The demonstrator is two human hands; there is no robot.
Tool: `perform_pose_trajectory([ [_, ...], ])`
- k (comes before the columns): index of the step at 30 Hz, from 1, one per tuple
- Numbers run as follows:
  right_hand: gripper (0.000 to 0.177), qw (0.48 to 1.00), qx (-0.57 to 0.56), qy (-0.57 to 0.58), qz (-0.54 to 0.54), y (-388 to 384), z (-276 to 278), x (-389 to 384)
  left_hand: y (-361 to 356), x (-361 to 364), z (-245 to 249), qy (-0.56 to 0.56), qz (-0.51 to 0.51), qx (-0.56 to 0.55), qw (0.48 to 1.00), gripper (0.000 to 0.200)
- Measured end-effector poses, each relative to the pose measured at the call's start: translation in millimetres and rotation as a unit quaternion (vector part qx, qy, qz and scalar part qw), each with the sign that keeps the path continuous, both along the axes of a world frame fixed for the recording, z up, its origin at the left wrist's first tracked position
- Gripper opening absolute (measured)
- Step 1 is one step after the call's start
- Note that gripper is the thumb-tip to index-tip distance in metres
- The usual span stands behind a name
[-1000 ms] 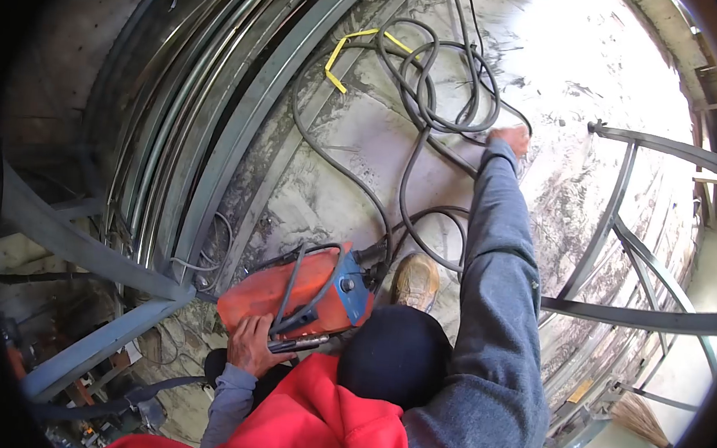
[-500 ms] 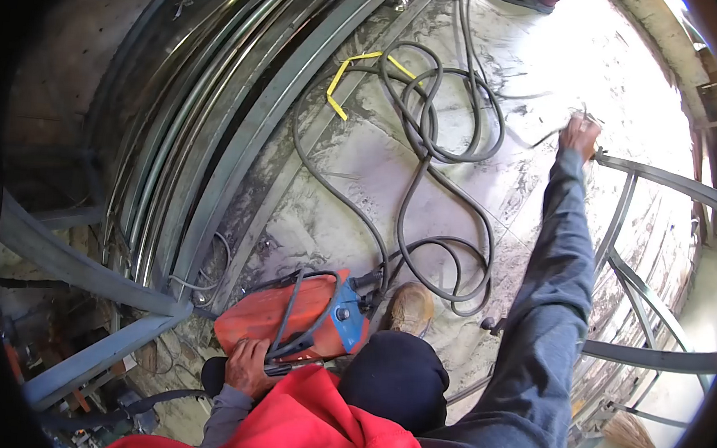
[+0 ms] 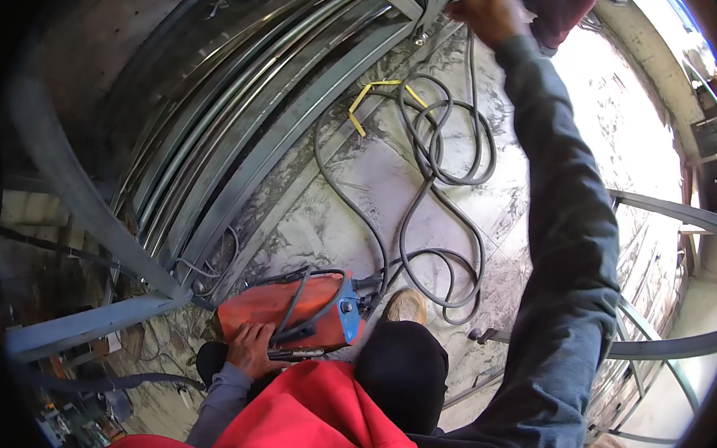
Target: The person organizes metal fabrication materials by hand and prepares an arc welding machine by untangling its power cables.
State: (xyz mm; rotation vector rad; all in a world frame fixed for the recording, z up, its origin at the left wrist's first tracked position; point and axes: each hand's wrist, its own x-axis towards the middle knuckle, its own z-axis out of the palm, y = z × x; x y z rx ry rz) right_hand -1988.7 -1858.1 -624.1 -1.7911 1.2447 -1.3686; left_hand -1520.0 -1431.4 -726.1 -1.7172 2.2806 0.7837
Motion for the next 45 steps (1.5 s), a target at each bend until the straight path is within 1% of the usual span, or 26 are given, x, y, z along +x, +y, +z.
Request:
perform_pose_trajectory([
  [2,0.029,0.991,0.089,-0.096,-0.007,-5.2,-11.2,50.9,0.2,0.1,0.7,-0.001,-0.003,0.011,1.0,0.08],
  [7,0.028,0.952,0.081,-0.294,0.001,-28.0,-46.3,97.6,1.3,3.7,-4.0,-0.004,-0.005,0.019,1.0,0.082],
  [10,0.023,0.937,0.142,-0.318,-0.016,-25.2,-88.7,98.5,1.1,2.6,-5.2,0.006,0.004,0.009,1.0,0.08],
  [12,0.019,0.916,0.271,-0.292,-0.045,-25.2,-133.8,92.0,1.2,2.8,-5.6,0.004,0.01,0.007,1.0,0.079],
  [14,0.027,0.919,0.338,-0.202,-0.041,-25.6,-174.2,91.7,0.7,4.0,-5.4,0.02,0.016,0.017,1.0,0.078],
  [18,0.024,0.898,0.375,-0.218,-0.078,-28.0,-191.0,107.9,-0.3,2.8,-4.7,0.027,0.023,0.015,0.999,0.077],
  [20,0.024,0.919,0.361,-0.134,-0.085,-32.4,-179.1,118.5,0.5,3.6,-6.7,0.03,0.019,-0.001,0.999,0.077],
  [22,0.03,0.973,0.16,0.158,-0.041,-45.8,-173.6,125.3,-1.1,2.8,-4.4,0.033,0.02,-0.001,0.999,0.077],
  [23,0.033,0.969,0.12,0.214,-0.011,-41.9,-139.8,141.8,-2.2,2.5,-4.0,0.039,0.02,-0.005,0.999,0.077],
  [25,0.031,0.991,0.05,0.121,0.032,-58.2,-115.6,167.7,-1.2,3.9,-5.2,0.038,0.021,-0.007,0.999,0.078],
  [26,0.034,0.991,0.1,0.007,0.092,-58.4,-87.6,181.5,-0.8,4.3,-5.9,0.038,0.018,-0.008,0.999,0.078],
  [27,0.038,0.972,0.149,-0.106,0.15,-58.1,-59.6,195.6,-0.5,4.3,-6.3,0.039,0.02,-0.007,0.999,0.078],
  [28,0.038,0.971,0.151,-0.107,0.152,-63.6,-45.1,209.7,-0.1,4.3,-6.2,0.035,0.02,-0.007,0.999,0.078],
  [30,0.016,0.921,0.128,-0.303,0.207,-85.4,-28.0,232.5,0.8,4.7,-5.5,0.031,0.023,-0.007,0.999,0.078],
  [31,0.016,0.921,0.129,-0.302,0.209,-98.3,-28.9,239.0,0.6,4.6,-5.3,0.03,0.022,-0.006,0.999,0.078],
  [32,0.018,0.891,0.152,-0.313,0.292,-114.2,-32.7,245.6,0.1,4.6,-5.3,0.029,0.022,-0.004,0.999,0.078],
  [36,0.026,0.688,0.24,-0.341,0.595,-153.0,-67.2,282.7,0.5,6.8,-6.7,0.023,0.023,-0.003,0.999,0.078],
  [37,0.026,0.684,0.246,-0.344,0.594,-138.7,-71.5,282.6,-0.8,5.8,-5.2,0.027,0.027,0.003,0.999,0.078],
  [38,0.031,0.812,0.256,-0.155,0.502,-110.5,-66.2,272.1,-2.6,5.2,-4.4,0.032,0.029,0.007,0.999,0.077],
  [39,0.037,0.89,0.248,0.048,0.38,-83.3,-57.7,256.3,-3.4,4.9,-3.5,0.03,0.032,0.007,0.999,0.077],
  [40,0.045,0.912,0.221,0.252,0.237,-72.1,-52.6,239.8,-2.9,5.3,-4.7,0.036,0.034,0.008,0.999,0.077],
  [41,0.044,0.817,0.164,0.472,0.287,-77.5,-54.4,214.0,-2.3,6.7,-6.7,0.032,0.034,0.0,0.999,0.076],
  [42,0.04,0.823,0.277,0.429,0.247,-81.6,-85.6,183.5,-2.2,7.3,-8.0,0.027,0.033,-0.008,0.999,0.075],
  [43,0.036,0.795,0.323,0.479,0.187,-87.7,-126.1,146.5,-3.1,7.5,-7.3,0.03,0.033,-0.006,0.999,0.075],
  [44,0.037,0.767,0.159,0.609,0.121,-68.4,-154.2,114.8,-4.2,7.1,-5.2,0.034,0.035,-0.001,0.999,0.075],
  [45,0.032,0.798,0.193,0.571,0.024,-66.1,-219.8,75.2,-6.6,5.7,-3.9,0.035,0.037,0.003,0.999,0.074],
])
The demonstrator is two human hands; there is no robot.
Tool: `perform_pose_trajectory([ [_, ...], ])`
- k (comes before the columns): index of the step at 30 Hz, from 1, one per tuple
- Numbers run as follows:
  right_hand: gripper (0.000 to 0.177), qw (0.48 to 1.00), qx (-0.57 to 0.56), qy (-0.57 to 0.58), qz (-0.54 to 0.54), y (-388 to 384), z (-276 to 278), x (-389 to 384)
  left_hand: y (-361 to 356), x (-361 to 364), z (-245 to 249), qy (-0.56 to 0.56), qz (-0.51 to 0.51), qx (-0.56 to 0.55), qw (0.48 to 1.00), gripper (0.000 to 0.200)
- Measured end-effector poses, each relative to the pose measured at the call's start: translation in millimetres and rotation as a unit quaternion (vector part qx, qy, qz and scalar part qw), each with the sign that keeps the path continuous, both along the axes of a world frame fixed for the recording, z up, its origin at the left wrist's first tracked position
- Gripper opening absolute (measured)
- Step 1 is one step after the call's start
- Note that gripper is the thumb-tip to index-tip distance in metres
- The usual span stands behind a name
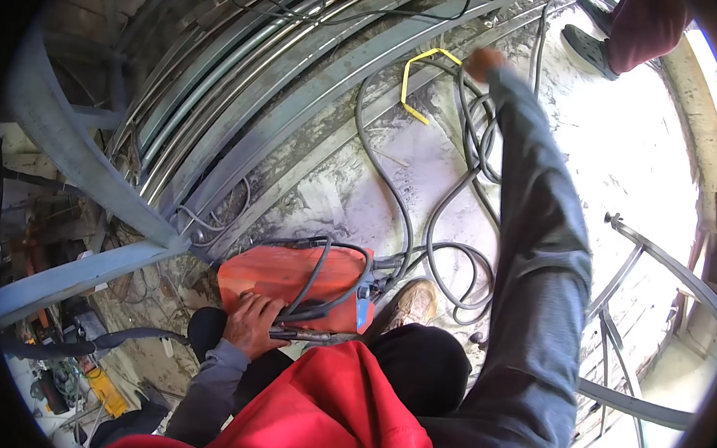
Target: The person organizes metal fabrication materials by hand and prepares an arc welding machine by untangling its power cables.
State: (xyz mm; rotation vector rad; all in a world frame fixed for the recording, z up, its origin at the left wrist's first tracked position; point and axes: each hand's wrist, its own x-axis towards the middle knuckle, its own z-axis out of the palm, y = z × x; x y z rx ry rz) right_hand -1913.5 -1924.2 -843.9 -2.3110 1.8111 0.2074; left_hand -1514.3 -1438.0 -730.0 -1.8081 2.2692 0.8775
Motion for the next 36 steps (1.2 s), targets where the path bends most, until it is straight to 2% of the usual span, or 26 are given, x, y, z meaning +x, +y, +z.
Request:
perform_pose_trajectory([
  [1,0.039,0.993,0.057,-0.044,-0.093,20.4,-37.8,-27.1,-2.7,-1.1,-0.2,-0.002,-0.003,-0.003,1.0,0.074],
  [2,0.055,0.965,0.113,-0.057,-0.228,40.8,-76.6,-31.2,-2.6,-1.4,0.2,-0.003,-0.004,-0.001,1.0,0.073],
  [3,0.064,0.963,0.121,-0.058,-0.234,64.4,-117.9,-40.0,-2.4,-1.4,0.7,-0.005,-0.003,0.003,1.0,0.073],
  [5,0.057,0.977,-0.052,0.016,-0.207,128.5,-137.4,-20.6,-4.3,-2.8,0.3,-0.005,-0.005,-0.004,1.0,0.073],
  [7,0.043,0.971,-0.031,-0.01,-0.237,146.2,-157.9,-18.1,-4.6,-4.7,0.6,-0.003,-0.008,-0.006,1.0,0.074],
  [8,0.032,0.967,-0.045,-0.064,-0.243,150.1,-172.1,-22.3,-5.1,-4.7,0.9,-0.002,-0.016,-0.003,1.0,0.074],
  [9,0.032,0.966,-0.046,-0.062,-0.246,157.3,-180.6,-32.9,-4.0,-4.7,0.6,0.002,-0.014,0.001,1.0,0.074],
  [11,0.035,0.975,-0.021,0.01,-0.221,181.3,-157.6,-35.8,-3.8,-2.7,0.7,0.005,-0.01,-0.002,1.0,0.074],
  [12,0.032,0.974,-0.06,-0.019,-0.218,201.4,-144.2,-41.6,-3.2,-2.2,0.8,0.002,-0.013,-0.004,1.0,0.075],
  [13,0.03,0.978,-0.016,-0.021,-0.207,222.1,-109.2,-41.0,-1.3,-2.2,0.7,0.002,-0.017,-0.004,1.0,0.076],
  [14,0.03,0.981,0.043,-0.025,-0.188,239.2,-97.8,-53.8,0.5,-1.8,-0.5,0.008,-0.018,-0.005,1.0,0.076],
  [15,0.031,0.981,0.075,0.018,-0.18,261.5,-86.0,-61.3,1.6,-0.2,-1.9,0.003,-0.019,-0.005,1.0,0.077],
  [19,0.028,0.975,0.145,0.088,-0.146,341.5,-26.3,-66.9,2.8,1.0,0.4,-0.009,-0.028,0.002,1.0,0.08],
  [21,0.027,0.981,0.119,0.085,-0.131,366.9,-18.5,-72.3,5.4,2.8,-1.7,-0.005,-0.033,-0.003,0.999,0.081],
  [25,0.028,0.977,0.111,0.099,-0.152,375.7,-44.8,-91.8,7.7,2.5,-0.4,-0.012,-0.038,-0.019,0.999,0.081],
  [27,0.032,0.962,0.197,0.152,-0.116,372.6,-56.9,-92.9,8.9,4.3,-5.2,-0.008,-0.04,-0.022,0.999,0.081],
  [28,0.034,0.957,0.202,0.182,-0.103,372.6,-70.5,-88.8,10.3,5.0,-6.7,-0.002,-0.038,-0.022,0.999,0.081],
  [30,0.037,0.948,0.243,0.19,-0.076,364.5,-62.0,-61.7,10.1,4.2,-6.1,-0.004,-0.036,-0.018,0.999,0.081],
  [31,0.041,0.983,0.142,0.095,-0.069,367.3,-91.6,-67.6,9.3,3.3,-6.0,-0.006,-0.034,-0.015,0.999,0.082],
  [33,0.035,0.994,-0.007,-0.033,-0.104,352.2,-90.1,-34.6,8.7,1.7,-5.4,-0.006,-0.034,-0.014,0.999,0.082],
  [34,0.032,0.988,-0.009,-0.083,-0.132,342.7,-73.8,-14.2,8.4,1.0,-5.3,-0.008,-0.032,-0.017,0.999,0.082],
  [36,0.03,0.974,0.025,-0.146,-0.169,328.5,-91.2,5.0,8.0,1.1,-6.8,-0.007,-0.039,-0.019,0.999,0.082],
])
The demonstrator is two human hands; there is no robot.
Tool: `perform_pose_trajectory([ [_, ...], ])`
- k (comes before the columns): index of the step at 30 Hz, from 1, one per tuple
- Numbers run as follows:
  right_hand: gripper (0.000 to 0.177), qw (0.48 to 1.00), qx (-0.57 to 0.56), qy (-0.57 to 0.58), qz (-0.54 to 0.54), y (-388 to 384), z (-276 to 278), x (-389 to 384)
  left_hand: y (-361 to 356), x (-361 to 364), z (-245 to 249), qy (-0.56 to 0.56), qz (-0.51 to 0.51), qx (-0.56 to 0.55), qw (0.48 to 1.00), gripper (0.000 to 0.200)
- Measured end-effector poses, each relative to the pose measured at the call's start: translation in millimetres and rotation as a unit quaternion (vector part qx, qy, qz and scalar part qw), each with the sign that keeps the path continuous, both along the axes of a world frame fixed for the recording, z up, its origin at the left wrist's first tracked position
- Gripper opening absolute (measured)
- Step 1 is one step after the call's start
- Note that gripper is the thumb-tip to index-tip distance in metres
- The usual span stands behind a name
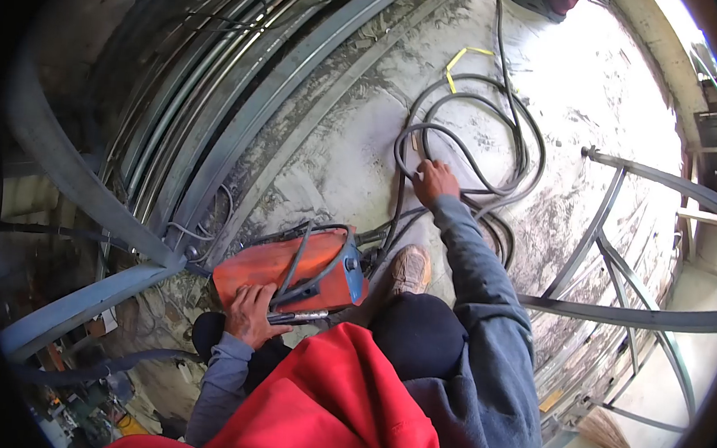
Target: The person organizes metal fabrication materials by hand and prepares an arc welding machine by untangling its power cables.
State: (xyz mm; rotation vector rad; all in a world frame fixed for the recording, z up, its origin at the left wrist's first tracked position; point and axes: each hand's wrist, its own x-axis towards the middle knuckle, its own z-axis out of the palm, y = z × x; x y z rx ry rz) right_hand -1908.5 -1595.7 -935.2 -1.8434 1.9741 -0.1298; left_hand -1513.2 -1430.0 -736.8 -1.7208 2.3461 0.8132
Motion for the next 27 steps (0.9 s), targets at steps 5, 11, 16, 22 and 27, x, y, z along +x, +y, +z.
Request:
perform_pose_trajectory([
  [5,0.077,0.99,0.087,0.077,-0.079,2.9,-5.0,44.9,0.9,-2.7,0.6,-0.002,0.01,0.008,1.0,0.081],
  [11,0.037,0.993,0.055,0.088,-0.058,23.4,-43.9,15.9,-2.1,-3.6,5.4,-0.007,-0.001,-0.006,1.0,0.078],
  [16,0.042,0.963,-0.092,-0.119,-0.222,112.7,68.4,-0.8,0.2,-2.8,2.5,-0.002,0.021,0.016,1.0,0.074],
  [22,0.074,0.92,-0.104,-0.005,-0.378,176.3,12.1,-61.3,-1.0,-6.2,6.9,-0.004,0.017,0.012,1.0,0.075],
  [27,0.099,0.979,0.028,0.147,-0.141,137.3,-10.3,-98.1,0.9,-2.7,-0.9,-0.003,0.011,0.006,1.0,0.077],
])
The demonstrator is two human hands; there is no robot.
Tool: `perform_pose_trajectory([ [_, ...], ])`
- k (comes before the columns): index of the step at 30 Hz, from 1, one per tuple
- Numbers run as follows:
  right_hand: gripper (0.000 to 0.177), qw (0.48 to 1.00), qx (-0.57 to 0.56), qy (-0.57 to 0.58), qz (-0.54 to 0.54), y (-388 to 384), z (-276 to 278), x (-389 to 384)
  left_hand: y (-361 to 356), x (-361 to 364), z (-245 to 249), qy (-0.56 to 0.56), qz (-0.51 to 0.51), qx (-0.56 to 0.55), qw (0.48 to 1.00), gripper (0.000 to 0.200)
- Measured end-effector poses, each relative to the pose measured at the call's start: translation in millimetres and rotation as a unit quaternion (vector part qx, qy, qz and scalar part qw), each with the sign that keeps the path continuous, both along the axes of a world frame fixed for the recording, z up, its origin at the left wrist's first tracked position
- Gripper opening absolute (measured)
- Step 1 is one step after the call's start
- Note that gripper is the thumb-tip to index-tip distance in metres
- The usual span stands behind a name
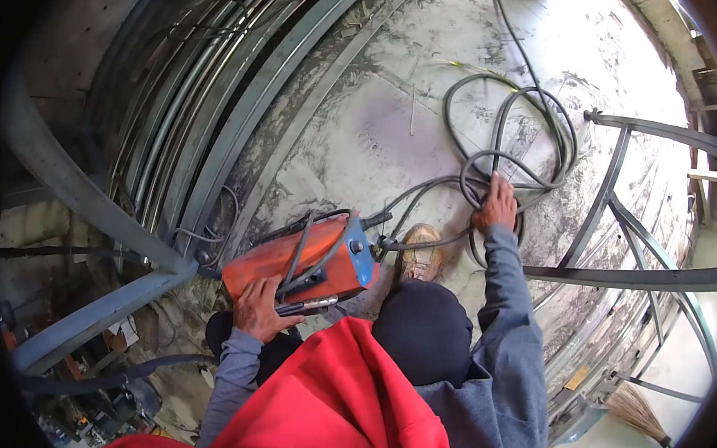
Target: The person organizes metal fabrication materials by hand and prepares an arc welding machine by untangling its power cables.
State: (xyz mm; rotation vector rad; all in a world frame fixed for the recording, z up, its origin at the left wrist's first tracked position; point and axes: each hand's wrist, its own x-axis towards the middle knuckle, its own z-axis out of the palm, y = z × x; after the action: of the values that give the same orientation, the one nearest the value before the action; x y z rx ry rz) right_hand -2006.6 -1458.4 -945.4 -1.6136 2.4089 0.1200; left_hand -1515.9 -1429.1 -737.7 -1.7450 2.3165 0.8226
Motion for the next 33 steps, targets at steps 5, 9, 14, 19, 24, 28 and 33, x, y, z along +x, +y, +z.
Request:
perform_pose_trajectory([
  [5,0.103,0.984,0.099,-0.122,-0.08,-43.4,-12.2,-18.5,-0.1,-3.4,4.0,-0.021,-0.003,0.007,1.0,0.078],
  [9,0.095,0.975,0.13,-0.106,-0.145,-56.3,22.8,-2.6,1.1,-1.2,-0.4,-0.005,-0.009,-0.008,1.0,0.077],
  [14,0.068,0.947,0.262,-0.139,-0.122,-68.0,5.4,-7.6,-0.5,-4.3,6.2,-0.015,-0.017,-0.01,1.0,0.077],
  [19,0.059,0.926,0.36,-0.114,-0.013,-44.0,8.3,-14.7,-18.4,-5.2,11.4,-0.055,-0.051,0.086,0.993,0.076],
  [24,0.057,0.866,0.446,-0.223,-0.023,8.0,18.8,1.9,-49.6,-10.4,12.7,-0.105,-0.08,0.25,0.959,0.084],
  [28,0.049,0.93,0.264,-0.236,-0.097,56.8,1.1,17.5,-53.5,-5.4,2.3,-0.03,-0.109,0.303,0.946,0.087],
  [33,0.051,0.941,0.173,-0.283,-0.071,61.9,66.5,35.9,-56.7,-6.2,-8.8,0.081,-0.113,0.361,0.922,0.082],
])
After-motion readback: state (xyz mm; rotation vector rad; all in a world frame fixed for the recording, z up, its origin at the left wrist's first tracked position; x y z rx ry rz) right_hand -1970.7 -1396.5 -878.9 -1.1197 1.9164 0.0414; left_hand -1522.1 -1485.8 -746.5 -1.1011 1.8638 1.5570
